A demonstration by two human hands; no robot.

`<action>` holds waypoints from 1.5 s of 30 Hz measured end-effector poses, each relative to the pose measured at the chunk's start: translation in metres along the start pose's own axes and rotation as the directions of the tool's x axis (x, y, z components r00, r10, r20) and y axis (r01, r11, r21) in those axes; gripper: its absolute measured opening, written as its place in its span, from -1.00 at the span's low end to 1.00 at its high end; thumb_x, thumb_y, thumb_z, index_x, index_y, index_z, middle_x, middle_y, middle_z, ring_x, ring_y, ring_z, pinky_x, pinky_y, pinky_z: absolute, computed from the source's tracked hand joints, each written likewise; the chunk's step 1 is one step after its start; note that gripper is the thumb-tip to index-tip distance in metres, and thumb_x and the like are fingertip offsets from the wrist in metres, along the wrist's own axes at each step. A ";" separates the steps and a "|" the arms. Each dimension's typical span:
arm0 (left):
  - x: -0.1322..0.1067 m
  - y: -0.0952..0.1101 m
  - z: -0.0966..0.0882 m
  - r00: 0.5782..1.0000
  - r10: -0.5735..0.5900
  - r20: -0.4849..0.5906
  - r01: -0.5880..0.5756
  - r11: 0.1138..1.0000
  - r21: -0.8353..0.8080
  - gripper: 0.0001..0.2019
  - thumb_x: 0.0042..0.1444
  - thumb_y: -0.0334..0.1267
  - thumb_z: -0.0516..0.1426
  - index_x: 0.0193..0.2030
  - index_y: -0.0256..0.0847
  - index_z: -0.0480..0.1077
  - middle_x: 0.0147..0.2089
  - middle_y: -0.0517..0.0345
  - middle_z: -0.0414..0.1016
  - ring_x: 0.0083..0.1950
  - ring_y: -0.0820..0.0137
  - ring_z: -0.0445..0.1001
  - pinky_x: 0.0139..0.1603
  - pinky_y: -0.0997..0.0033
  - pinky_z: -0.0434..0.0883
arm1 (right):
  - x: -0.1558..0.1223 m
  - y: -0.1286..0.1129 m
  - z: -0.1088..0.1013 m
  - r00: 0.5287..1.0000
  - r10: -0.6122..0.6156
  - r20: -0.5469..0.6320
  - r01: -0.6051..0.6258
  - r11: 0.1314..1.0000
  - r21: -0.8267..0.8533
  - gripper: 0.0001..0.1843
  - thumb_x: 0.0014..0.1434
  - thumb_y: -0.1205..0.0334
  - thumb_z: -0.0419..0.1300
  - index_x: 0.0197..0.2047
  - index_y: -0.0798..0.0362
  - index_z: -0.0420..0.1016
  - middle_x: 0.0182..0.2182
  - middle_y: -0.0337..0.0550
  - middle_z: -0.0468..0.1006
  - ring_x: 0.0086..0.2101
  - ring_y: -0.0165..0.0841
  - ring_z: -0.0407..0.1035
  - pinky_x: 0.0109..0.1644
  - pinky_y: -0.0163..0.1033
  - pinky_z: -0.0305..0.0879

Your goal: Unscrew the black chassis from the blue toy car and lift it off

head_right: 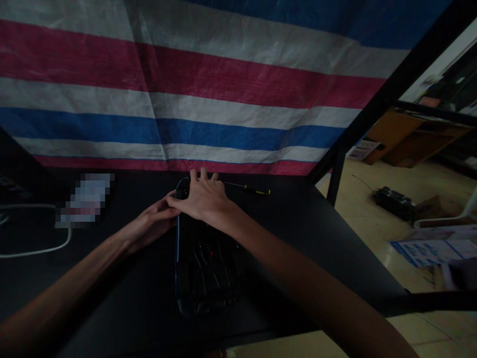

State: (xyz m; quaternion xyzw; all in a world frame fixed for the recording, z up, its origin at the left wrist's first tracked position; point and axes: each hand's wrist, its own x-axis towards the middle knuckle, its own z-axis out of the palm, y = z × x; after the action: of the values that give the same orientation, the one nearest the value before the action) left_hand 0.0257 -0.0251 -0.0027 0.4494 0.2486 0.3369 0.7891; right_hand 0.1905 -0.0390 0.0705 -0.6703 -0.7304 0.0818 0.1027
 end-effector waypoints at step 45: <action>-0.004 0.007 0.020 0.972 -0.029 -0.234 0.018 0.999 -0.052 -0.47 0.24 -0.33 0.05 0.34 0.09 0.30 -0.03 0.08 0.51 -0.19 0.29 0.46 -0.29 0.34 0.47 | 0.005 0.005 -0.004 0.998 -0.040 -0.054 0.042 0.998 0.048 -0.16 0.10 -0.36 0.14 0.23 0.12 0.35 0.18 0.16 0.43 0.12 0.28 0.38 0.12 0.24 0.35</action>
State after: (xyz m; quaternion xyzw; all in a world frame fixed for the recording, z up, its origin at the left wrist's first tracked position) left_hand 0.0347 -0.0362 0.0127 0.3840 0.3368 0.3842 0.7691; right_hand 0.1957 -0.0332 0.0733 -0.6544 -0.7388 0.0795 0.1401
